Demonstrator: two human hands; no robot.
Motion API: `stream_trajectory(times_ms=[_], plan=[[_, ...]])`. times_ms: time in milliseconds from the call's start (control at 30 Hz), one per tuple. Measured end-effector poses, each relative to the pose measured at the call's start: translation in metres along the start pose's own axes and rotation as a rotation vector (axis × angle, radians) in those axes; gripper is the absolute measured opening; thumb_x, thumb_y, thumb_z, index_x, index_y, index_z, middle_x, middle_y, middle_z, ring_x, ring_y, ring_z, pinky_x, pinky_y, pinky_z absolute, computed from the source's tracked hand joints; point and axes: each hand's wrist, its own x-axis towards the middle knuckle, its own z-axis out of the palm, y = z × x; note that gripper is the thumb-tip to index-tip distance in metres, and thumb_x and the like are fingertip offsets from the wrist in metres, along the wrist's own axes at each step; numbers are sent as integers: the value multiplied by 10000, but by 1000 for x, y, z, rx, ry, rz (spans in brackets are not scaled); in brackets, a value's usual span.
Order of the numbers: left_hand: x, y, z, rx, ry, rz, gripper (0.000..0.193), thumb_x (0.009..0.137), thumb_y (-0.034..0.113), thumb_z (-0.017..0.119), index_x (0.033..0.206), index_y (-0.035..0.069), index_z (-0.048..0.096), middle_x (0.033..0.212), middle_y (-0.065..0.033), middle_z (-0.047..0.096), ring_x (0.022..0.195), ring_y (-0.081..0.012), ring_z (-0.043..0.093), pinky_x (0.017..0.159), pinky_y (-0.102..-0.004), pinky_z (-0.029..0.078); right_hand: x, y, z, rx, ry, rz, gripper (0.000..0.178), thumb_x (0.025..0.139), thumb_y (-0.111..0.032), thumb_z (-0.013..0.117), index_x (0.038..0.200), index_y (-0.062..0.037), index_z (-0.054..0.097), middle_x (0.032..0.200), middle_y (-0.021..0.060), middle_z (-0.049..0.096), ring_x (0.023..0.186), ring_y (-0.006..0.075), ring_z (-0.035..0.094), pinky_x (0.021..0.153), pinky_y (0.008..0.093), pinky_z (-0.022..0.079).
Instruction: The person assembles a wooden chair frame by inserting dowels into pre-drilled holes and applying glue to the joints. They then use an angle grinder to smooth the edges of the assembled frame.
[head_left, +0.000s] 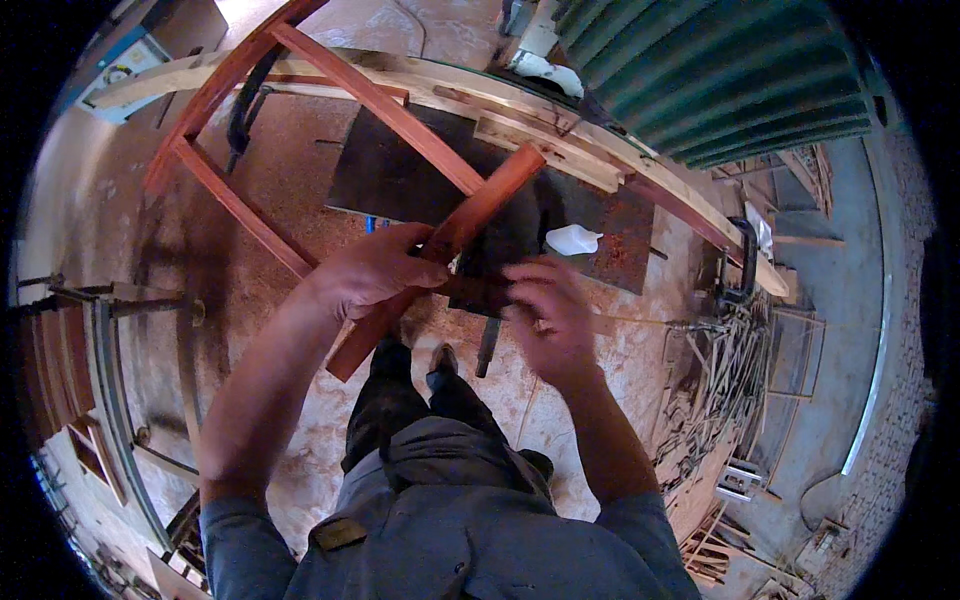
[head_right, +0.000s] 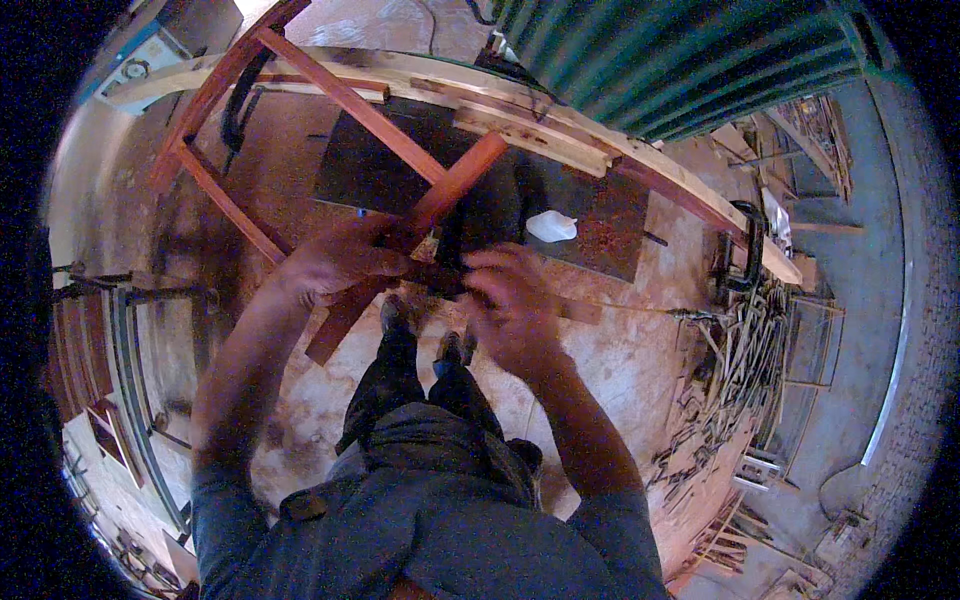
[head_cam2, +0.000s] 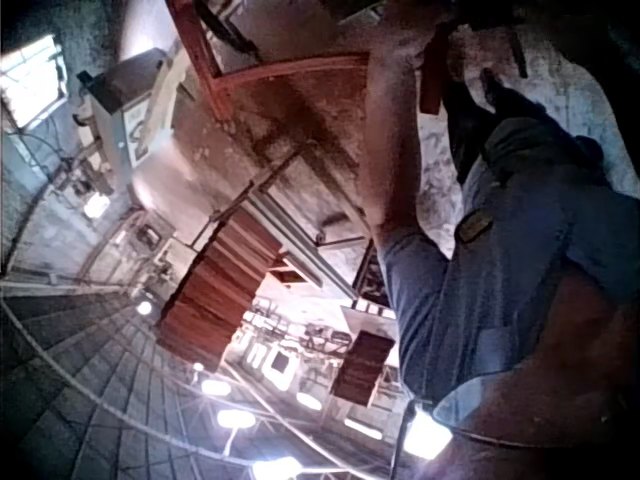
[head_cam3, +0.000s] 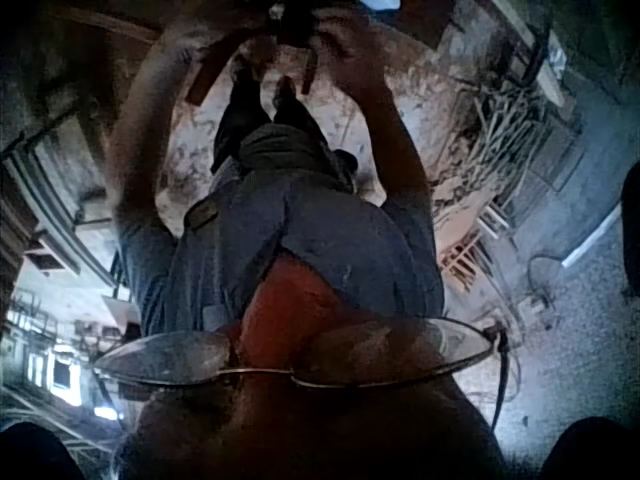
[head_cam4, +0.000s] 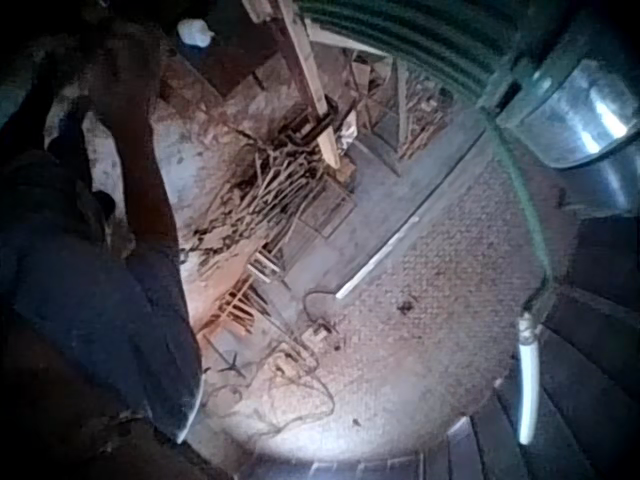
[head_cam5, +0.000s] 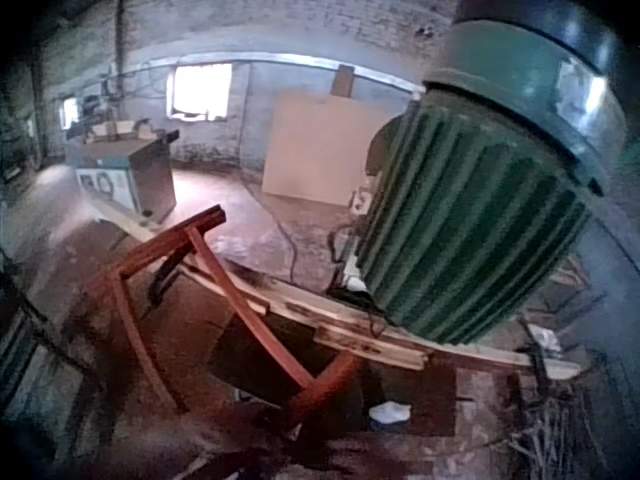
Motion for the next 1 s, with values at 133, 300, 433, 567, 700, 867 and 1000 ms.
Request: stream_trajectory(times_ms=[133,300,433,567,700,867,1000], plan=[[7,-8,-4,179,28,19,419,810,136,667,1178,-41,573,984,-106,638,873,-170,588,802,-302,475,-53,65,-27,242,338,752,113,868,-96,652,955,-26,636,1005,71,624,913,141,575,790,283,477],[8,-4,3,123,70,-52,413,853,203,651,1182,-35,576,1000,-109,634,872,-173,594,798,-296,475,-62,101,-36,222,411,670,304,880,-114,643,1153,0,575,1061,70,607,962,149,565,830,286,466],[9,-6,6,59,107,-67,397,878,211,627,1188,-32,576,1009,-109,634,888,-167,592,801,-290,476,-43,105,-30,175,384,590,393,877,-91,646,1243,-7,531,1110,83,598,1021,163,561,893,301,458],[12,-10,5,58,133,-49,409,884,213,623,1203,-36,569,1023,-112,635,902,-168,588,803,-293,480,-37,127,-19,257,403,546,440,866,-44,651,1280,2,508,1163,104,601,1060,177,571,921,316,468],[12,-8,3,168,157,-31,416,883,203,622,1213,-44,562,1035,-115,635,904,-170,586,804,-298,483,-31,139,-15,223,357,498,465,854,-42,670,1283,12,501,1167,119,616,1030,186,596,907,316,485],[9,-7,-1,159,52,-36,447,860,208,643,1218,-45,556,1034,-122,635,911,-166,585,811,-297,479,-15,125,-15,176,297,608,492,814,-77,725,1252,23,523,1154,157,618,1073,236,582,941,332,453],[10,-12,-4,183,42,-27,481,843,226,660,1226,-41,544,1017,-113,633,886,-160,581,797,-295,478,-14,131,-14,47,224,563,383,824,-110,722,1170,-10,592,1101,92,646,995,164,595,890,298,464]])
